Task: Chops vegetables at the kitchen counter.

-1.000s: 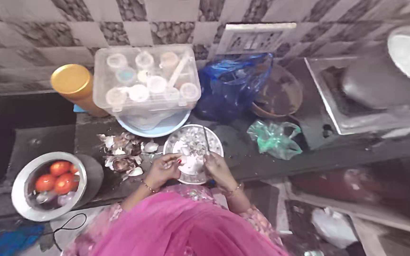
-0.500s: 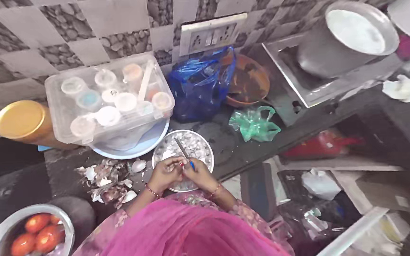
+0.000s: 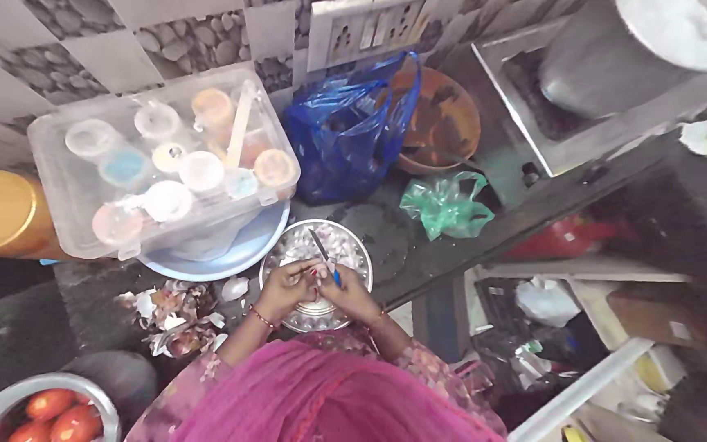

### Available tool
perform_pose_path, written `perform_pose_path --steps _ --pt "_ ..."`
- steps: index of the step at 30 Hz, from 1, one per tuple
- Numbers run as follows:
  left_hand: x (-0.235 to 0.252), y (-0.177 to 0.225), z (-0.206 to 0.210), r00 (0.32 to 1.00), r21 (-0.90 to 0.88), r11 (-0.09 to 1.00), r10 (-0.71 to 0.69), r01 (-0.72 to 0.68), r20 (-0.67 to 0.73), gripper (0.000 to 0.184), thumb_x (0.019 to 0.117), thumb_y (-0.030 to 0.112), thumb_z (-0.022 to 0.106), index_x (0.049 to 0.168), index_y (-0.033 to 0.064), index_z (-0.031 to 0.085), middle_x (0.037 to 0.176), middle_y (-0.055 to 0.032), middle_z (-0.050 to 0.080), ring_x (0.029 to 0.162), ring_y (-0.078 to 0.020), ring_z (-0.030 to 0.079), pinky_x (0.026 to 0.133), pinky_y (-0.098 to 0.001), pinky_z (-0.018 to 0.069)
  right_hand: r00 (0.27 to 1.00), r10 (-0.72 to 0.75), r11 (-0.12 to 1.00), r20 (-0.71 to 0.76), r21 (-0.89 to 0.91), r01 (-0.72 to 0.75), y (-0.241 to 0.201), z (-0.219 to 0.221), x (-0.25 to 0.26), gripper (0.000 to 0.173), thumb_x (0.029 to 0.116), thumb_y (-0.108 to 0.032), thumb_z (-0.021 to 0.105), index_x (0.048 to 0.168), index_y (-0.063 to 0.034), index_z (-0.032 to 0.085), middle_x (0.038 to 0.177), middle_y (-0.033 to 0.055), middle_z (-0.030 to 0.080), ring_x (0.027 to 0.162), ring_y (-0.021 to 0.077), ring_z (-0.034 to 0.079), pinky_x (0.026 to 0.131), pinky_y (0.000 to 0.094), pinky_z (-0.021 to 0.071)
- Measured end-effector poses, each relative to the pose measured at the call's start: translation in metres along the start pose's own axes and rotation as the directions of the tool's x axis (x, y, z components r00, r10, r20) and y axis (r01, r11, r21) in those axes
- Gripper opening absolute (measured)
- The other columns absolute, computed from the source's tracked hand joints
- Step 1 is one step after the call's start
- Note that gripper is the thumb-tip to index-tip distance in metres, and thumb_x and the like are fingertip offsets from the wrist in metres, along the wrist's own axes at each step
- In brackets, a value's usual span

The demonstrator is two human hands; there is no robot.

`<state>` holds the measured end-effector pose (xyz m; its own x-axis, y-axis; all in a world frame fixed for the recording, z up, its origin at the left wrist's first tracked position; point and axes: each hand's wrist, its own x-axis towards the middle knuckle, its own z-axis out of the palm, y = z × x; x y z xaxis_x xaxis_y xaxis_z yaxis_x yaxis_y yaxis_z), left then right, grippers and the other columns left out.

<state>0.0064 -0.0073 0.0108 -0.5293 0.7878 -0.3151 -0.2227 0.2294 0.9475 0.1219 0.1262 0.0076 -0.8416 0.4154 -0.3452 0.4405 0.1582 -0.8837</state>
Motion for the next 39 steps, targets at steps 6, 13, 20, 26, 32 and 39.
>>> perform_pose_path --steps 6,13,20,26,32,39 --pt "0.001 0.0 -0.001 0.999 -0.012 0.999 0.037 -0.037 0.018 0.037 0.086 -0.001 0.066 0.122 -0.0082 0.065 0.113 -0.0084 0.07 0.096 -0.002 0.065 0.089 -0.0203 0.0535 0.999 0.015 0.992 0.043 -0.124 -0.01 -0.007 -0.003 0.001 0.038 0.1032 -0.034 0.052 0.1 0.0026 0.063 0.078 0.0058 0.059 0.07 0.0111 0.056 0.068 0.0324 0.0499" --pt "0.002 0.009 -0.005 1.0 0.012 1.0 -0.009 0.009 0.03 0.034 0.0833 -0.004 0.069 0.117 -0.0065 0.068 0.107 -0.0054 0.069 0.09 -0.0017 0.063 0.082 -0.0195 0.0538 0.999 0.001 0.988 0.041 -0.154 0.005 -0.008 0.001 0.003 0.037 0.1054 -0.03 0.046 0.093 0.0012 0.06 0.073 0.0021 0.052 0.065 0.0092 0.051 0.063 0.03 0.0453" --pt "0.01 0.012 -0.004 0.997 0.005 0.998 -0.065 0.065 0.046 0.032 0.0849 -0.007 0.068 0.117 -0.0064 0.067 0.105 -0.0051 0.069 0.086 -0.0002 0.063 0.08 -0.0186 0.0534 1.0 0.015 0.993 0.009 -0.121 -0.013 0.001 0.003 0.009 0.037 0.1052 -0.031 0.046 0.087 -0.0007 0.058 0.07 -0.0001 0.05 0.063 0.0079 0.05 0.062 0.0294 0.0444" --pt "0.014 0.009 -0.004 0.993 0.011 0.994 -0.105 0.105 0.049 0.027 0.0877 -0.006 0.066 0.115 -0.0065 0.067 0.101 -0.005 0.069 0.082 -0.0008 0.063 0.075 -0.0187 0.0541 1.0 -0.01 0.993 -0.004 -0.116 0.01 0.006 0.007 0.012 0.04 0.1058 -0.027 0.044 0.078 -0.0002 0.056 0.068 0.0017 0.05 0.064 0.0092 0.05 0.062 0.0305 0.0447" --pt "0.015 0.011 -0.003 0.989 -0.084 0.986 -0.142 0.145 0.044 0.039 0.0832 -0.011 0.068 0.121 -0.0061 0.061 0.101 -0.0065 0.068 0.077 -0.0046 0.065 0.069 -0.021 0.0561 1.0 -0.011 1.0 0.026 -0.024 0.012 0.005 0.004 0.013 0.035 0.1053 -0.026 0.046 0.082 -0.002 0.059 0.068 -0.0023 0.049 0.062 0.0048 0.049 0.061 0.0272 0.0444" --pt "0.013 0.004 -0.004 0.996 -0.209 0.974 -0.075 0.085 0.055 0.035 0.0761 -0.014 0.067 0.108 0.0001 0.061 0.086 0.0002 0.069 0.066 -0.0042 0.065 0.061 -0.0204 0.0567 0.998 0.045 0.992 0.046 -0.12 -0.039 -0.002 -0.006 0.011 0.038 0.1 -0.036 0.058 0.102 0.0016 0.063 0.08 0.0052 0.058 0.071 0.0122 0.056 0.069 0.0347 0.0498"
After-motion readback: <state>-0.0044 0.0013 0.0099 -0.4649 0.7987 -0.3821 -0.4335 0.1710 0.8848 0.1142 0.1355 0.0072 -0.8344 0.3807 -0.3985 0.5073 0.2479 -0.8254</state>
